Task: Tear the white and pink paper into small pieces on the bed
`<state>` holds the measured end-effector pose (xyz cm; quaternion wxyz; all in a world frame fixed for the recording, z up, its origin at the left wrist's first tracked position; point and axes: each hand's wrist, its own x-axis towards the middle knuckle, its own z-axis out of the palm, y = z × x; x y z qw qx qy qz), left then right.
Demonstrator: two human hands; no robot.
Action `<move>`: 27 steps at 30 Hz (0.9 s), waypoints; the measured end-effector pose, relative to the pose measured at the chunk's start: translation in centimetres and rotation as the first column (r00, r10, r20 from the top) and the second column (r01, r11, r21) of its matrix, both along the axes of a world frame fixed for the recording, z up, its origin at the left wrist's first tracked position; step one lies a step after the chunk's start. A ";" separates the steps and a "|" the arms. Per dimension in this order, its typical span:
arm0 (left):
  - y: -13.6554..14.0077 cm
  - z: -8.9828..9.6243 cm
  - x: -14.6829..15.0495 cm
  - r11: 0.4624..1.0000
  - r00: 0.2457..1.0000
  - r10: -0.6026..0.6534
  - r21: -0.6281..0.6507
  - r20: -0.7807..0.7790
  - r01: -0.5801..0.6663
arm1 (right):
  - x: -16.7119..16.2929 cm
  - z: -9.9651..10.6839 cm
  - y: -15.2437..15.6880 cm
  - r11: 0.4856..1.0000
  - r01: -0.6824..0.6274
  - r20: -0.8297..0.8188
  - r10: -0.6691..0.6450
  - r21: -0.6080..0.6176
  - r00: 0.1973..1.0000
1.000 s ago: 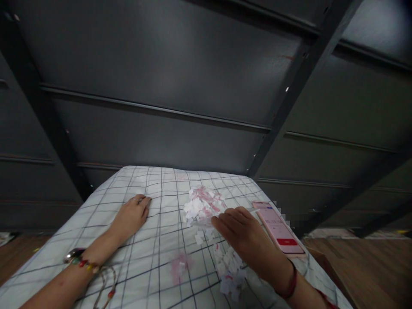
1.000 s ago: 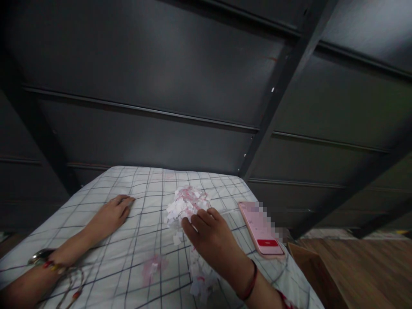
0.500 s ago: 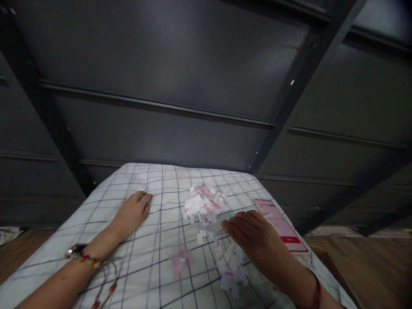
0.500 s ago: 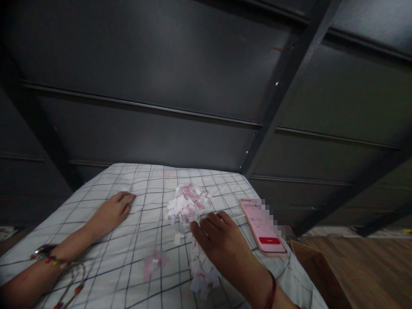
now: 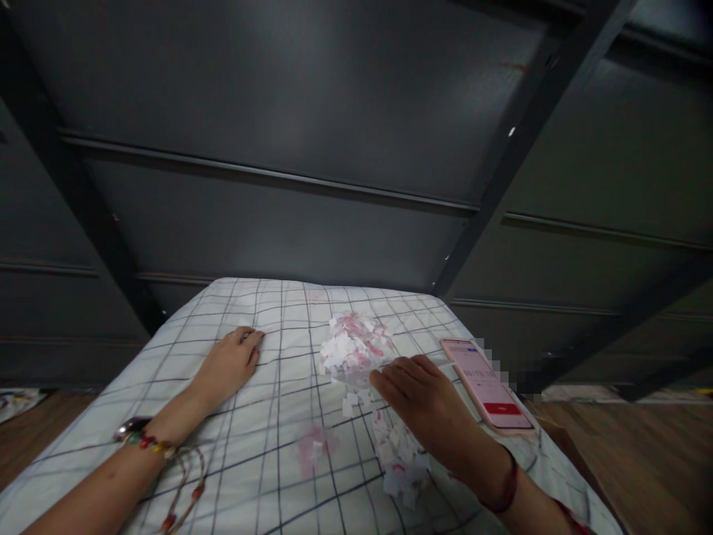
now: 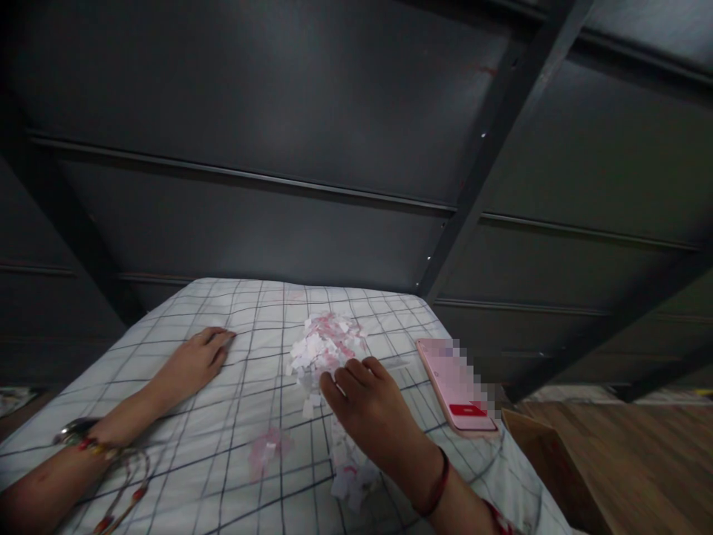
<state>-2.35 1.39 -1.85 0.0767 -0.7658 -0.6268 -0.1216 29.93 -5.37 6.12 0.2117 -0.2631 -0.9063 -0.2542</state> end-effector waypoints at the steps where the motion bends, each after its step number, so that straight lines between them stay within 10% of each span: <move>1: 0.0 0.0 0.0 1.000 1.000 -0.005 -0.001 -0.003 0.005 | 0.2 0.1 -0.1 1.000 0.002 0.003 -0.001 -0.014 1.000; 27: 0.3 -0.2 -0.3 0.999 0.999 -0.028 0.041 0.042 0.027 | 2.6 1.6 -1.1 0.997 0.013 0.021 -0.015 0.072 1.000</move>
